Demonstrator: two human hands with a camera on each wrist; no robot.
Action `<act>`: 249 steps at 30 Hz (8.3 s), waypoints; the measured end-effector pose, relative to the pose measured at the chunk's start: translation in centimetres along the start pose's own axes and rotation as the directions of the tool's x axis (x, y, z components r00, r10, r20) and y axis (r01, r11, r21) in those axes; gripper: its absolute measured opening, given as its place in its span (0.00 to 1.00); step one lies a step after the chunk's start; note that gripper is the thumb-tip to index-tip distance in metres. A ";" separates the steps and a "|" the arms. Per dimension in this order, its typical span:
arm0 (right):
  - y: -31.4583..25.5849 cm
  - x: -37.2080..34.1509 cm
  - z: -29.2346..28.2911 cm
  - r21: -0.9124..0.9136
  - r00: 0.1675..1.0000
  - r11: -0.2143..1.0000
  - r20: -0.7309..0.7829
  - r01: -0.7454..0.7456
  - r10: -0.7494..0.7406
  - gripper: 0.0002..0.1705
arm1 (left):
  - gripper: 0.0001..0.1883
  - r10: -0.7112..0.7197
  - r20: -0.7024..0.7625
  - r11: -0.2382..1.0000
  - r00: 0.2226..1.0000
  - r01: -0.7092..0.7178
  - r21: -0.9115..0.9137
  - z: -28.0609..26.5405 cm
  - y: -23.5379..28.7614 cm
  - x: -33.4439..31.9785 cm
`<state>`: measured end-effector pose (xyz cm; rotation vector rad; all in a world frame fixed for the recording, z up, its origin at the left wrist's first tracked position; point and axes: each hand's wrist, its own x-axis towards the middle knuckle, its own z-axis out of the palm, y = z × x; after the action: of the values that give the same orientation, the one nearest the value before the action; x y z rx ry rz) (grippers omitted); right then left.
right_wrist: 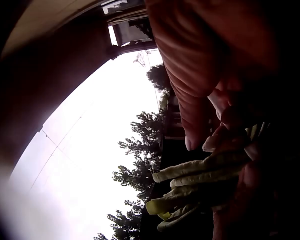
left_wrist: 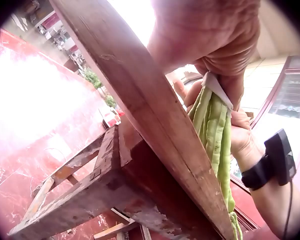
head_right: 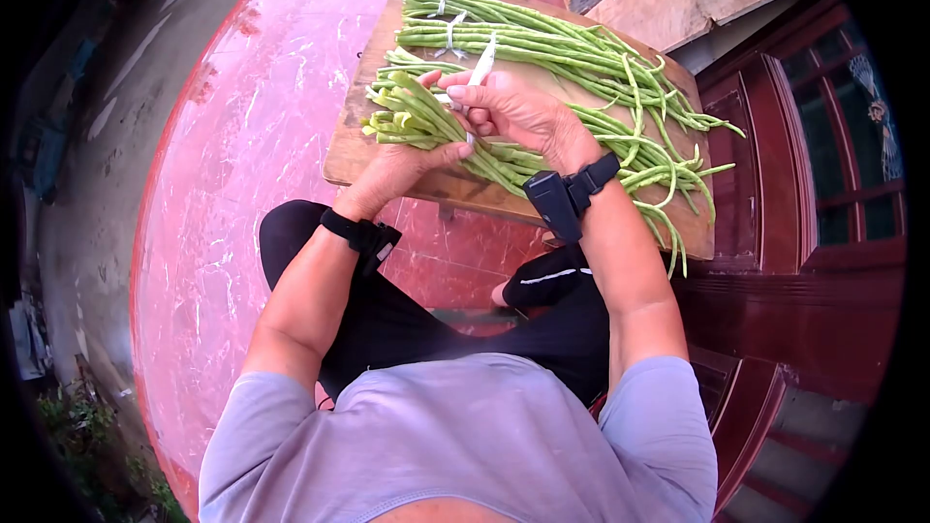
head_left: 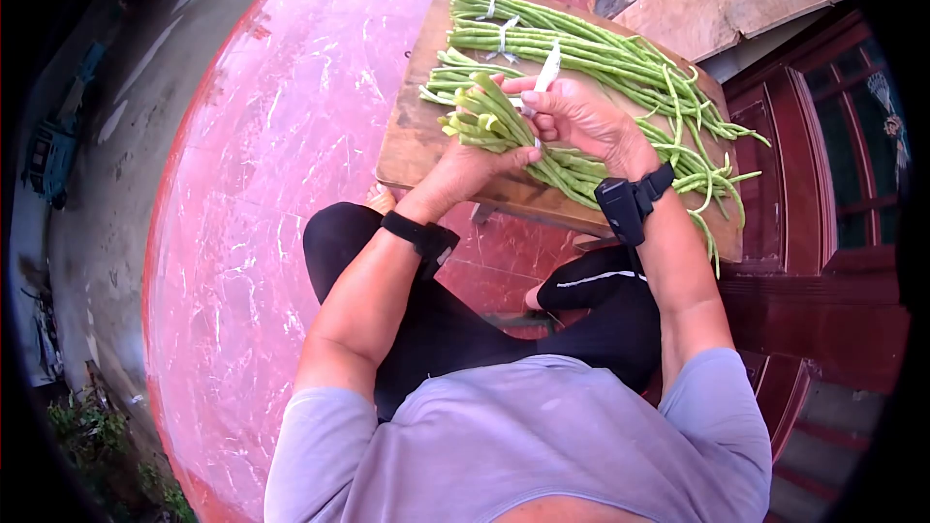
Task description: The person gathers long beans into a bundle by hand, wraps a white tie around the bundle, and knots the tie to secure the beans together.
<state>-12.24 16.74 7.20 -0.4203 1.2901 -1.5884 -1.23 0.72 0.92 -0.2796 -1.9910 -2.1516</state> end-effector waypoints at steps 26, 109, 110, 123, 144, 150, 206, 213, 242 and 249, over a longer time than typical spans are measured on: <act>7.0 1.0 0.5 0.353 0.805 0.755 -0.460 0.552 -0.374 0.11 | 0.39 0.283 -0.743 0.902 0.606 0.096 0.422 -0.4 2.5 -1.8; 3.2 -1.6 1.9 -0.754 0.917 0.611 -0.030 0.241 -0.399 0.05 | 0.09 -0.071 0.034 0.992 0.997 0.074 -0.104 -2.2 -1.7 1.1; 2.9 -1.7 2.1 -0.838 0.903 0.490 0.007 0.240 -0.430 0.05 | 0.08 -0.091 0.016 0.990 0.996 0.092 -0.111 -2.1 -1.7 1.2; 4.1 -0.5 2.7 -0.824 0.808 0.509 -0.115 0.248 -0.579 0.14 | 0.13 -0.031 -0.096 1.000 0.995 0.031 -0.003 -1.4 -1.3 0.7; 3.8 1.0 3.1 -0.913 0.723 0.359 -0.115 0.193 -0.681 0.06 | 0.22 0.085 -0.135 0.967 0.987 -0.049 0.250 -1.6 -1.4 1.0; 3.9 0.8 2.2 -0.892 0.730 0.414 -0.159 0.183 -0.665 0.05 | 0.20 -0.006 -0.067 0.994 0.998 0.014 0.113 -2.5 0.2 1.0; 4.4 -8.1 2.8 -0.988 0.703 0.137 -0.152 -0.078 -0.695 0.25 | 0.32 -0.512 0.240 0.782 0.825 0.563 -0.269 -0.8 2.5 -1.6; 1.4 -9.6 1.4 -0.557 0.955 0.829 -0.209 0.060 -0.209 0.24 | 0.35 -0.211 0.243 0.455 0.947 0.315 -0.833 1.7 2.1 -1.0; -0.4 -14.4 -1.5 -0.869 0.536 -0.237 -0.038 -0.435 -0.843 0.37 | 0.13 -0.274 0.186 0.632 0.944 0.323 -0.705 -2.0 0.7 4.5; -1.7 -10.7 -8.7 -0.782 0.714 -0.335 -0.192 -0.525 -0.673 0.41 | 0.18 -0.335 0.061 0.491 0.940 0.229 -0.840 -1.3 0.7 5.7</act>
<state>-15.11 30.25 8.79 -1.0161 3.3296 0.1284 -6.57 -0.69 3.08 0.0722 -0.7846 -3.1282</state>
